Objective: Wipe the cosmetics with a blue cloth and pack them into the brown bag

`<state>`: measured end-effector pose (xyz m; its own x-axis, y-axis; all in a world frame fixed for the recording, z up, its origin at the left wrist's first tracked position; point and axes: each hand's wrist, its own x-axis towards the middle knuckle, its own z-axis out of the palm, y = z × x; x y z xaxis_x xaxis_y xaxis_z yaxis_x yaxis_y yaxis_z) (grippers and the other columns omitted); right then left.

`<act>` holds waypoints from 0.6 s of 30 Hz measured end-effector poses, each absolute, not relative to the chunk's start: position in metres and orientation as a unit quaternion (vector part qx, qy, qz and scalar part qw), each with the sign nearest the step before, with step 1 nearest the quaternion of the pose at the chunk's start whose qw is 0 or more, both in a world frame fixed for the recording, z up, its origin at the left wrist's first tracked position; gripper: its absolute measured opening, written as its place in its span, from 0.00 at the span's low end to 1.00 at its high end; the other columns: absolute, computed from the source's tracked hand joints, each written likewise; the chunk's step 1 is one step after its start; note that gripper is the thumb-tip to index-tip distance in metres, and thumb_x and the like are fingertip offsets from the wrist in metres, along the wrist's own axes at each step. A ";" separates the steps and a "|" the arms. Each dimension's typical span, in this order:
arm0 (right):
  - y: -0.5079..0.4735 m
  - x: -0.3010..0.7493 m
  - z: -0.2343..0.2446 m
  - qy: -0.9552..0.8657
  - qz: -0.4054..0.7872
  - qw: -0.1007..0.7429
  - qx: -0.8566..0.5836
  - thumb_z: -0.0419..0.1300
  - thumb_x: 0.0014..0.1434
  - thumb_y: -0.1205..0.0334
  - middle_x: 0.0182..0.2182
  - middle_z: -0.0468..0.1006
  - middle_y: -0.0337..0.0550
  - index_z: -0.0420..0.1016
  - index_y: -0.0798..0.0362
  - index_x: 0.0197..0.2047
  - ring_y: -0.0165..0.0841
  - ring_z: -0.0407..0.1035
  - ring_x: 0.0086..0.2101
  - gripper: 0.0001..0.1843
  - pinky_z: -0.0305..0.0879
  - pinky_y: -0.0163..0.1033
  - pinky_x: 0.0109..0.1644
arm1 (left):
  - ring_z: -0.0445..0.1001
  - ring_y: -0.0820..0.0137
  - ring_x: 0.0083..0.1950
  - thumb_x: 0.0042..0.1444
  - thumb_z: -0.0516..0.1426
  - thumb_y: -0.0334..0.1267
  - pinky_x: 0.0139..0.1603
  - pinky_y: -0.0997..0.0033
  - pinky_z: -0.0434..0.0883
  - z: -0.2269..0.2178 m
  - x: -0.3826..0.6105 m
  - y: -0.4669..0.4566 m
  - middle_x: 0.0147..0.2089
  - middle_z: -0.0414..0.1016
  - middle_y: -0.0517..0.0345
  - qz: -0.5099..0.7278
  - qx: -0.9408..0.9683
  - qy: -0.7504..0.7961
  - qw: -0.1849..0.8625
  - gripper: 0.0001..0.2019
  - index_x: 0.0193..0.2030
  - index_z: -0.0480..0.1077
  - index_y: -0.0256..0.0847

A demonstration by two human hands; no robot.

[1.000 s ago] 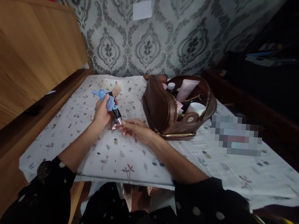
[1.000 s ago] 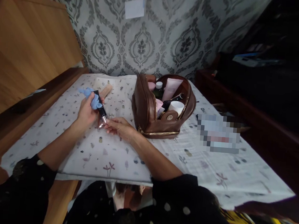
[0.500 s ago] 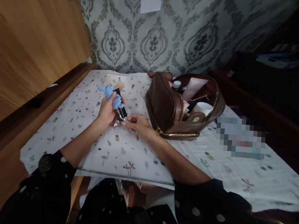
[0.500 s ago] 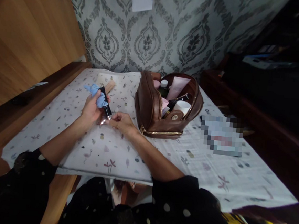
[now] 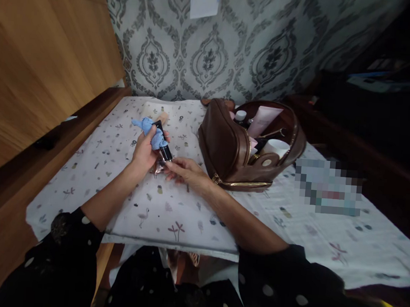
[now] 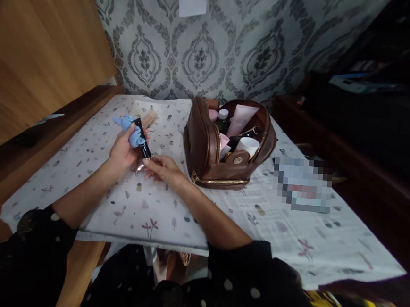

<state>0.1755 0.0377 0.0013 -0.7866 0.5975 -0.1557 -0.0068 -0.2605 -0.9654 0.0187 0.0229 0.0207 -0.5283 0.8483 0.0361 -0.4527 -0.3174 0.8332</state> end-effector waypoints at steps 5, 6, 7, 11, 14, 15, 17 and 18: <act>0.042 0.172 -0.006 -0.566 0.722 0.244 -0.315 0.79 0.42 0.58 0.21 0.74 0.33 0.66 0.54 0.29 0.25 0.67 0.22 0.24 0.57 0.28 0.23 | 0.77 0.73 0.28 0.54 0.66 0.45 0.30 0.76 0.73 0.020 0.019 0.022 0.29 0.79 0.60 0.771 0.252 0.401 0.426 0.12 0.35 0.72 0.40; 0.043 0.172 -0.007 -0.567 0.718 0.249 -0.318 0.79 0.40 0.58 0.19 0.72 0.31 0.66 0.53 0.29 0.24 0.66 0.21 0.26 0.57 0.28 0.23 | 0.77 0.73 0.28 0.54 0.66 0.45 0.29 0.76 0.72 0.020 0.019 0.022 0.30 0.79 0.60 0.770 0.251 0.401 0.428 0.12 0.35 0.72 0.40; 0.043 0.172 -0.007 -0.568 0.717 0.251 -0.317 0.80 0.38 0.57 0.19 0.72 0.30 0.66 0.53 0.28 0.24 0.66 0.21 0.26 0.57 0.28 0.23 | 0.77 0.73 0.28 0.54 0.66 0.45 0.28 0.76 0.72 0.020 0.019 0.022 0.30 0.79 0.59 0.769 0.252 0.401 0.429 0.12 0.35 0.72 0.40; 0.042 0.175 -0.005 -0.557 0.751 0.235 -0.266 0.76 0.46 0.53 0.25 0.78 0.37 0.72 0.55 0.31 0.24 0.69 0.24 0.20 0.59 0.28 0.24 | 0.76 0.73 0.28 0.54 0.66 0.47 0.27 0.76 0.71 0.021 0.016 0.022 0.31 0.79 0.60 0.766 0.258 0.405 0.426 0.13 0.35 0.73 0.41; 0.040 0.177 -0.002 -0.531 0.795 0.200 -0.214 0.70 0.56 0.48 0.32 0.81 0.44 0.76 0.57 0.35 0.27 0.73 0.28 0.19 0.62 0.29 0.26 | 0.77 0.74 0.29 0.54 0.66 0.49 0.30 0.75 0.72 0.022 0.011 0.023 0.31 0.79 0.60 0.769 0.257 0.404 0.424 0.14 0.34 0.73 0.41; 0.039 0.177 -0.001 -0.522 0.804 0.193 -0.207 0.67 0.58 0.47 0.32 0.82 0.45 0.75 0.57 0.36 0.28 0.74 0.28 0.19 0.62 0.30 0.26 | 0.77 0.74 0.29 0.54 0.66 0.50 0.31 0.74 0.72 0.022 0.010 0.023 0.31 0.79 0.60 0.771 0.257 0.402 0.422 0.14 0.34 0.73 0.41; 0.038 0.176 0.000 -0.518 0.808 0.192 -0.207 0.65 0.60 0.45 0.31 0.81 0.44 0.73 0.56 0.38 0.29 0.74 0.27 0.20 0.62 0.30 0.25 | 0.77 0.74 0.29 0.54 0.66 0.51 0.32 0.74 0.72 0.022 0.008 0.024 0.31 0.79 0.60 0.772 0.261 0.399 0.420 0.15 0.34 0.73 0.41; 0.037 0.175 -0.001 -0.523 0.802 0.195 -0.211 0.65 0.60 0.44 0.30 0.81 0.43 0.72 0.55 0.39 0.29 0.74 0.27 0.20 0.62 0.30 0.25 | 0.77 0.74 0.29 0.54 0.66 0.51 0.31 0.74 0.72 0.022 0.007 0.024 0.31 0.79 0.60 0.773 0.261 0.399 0.419 0.15 0.34 0.73 0.42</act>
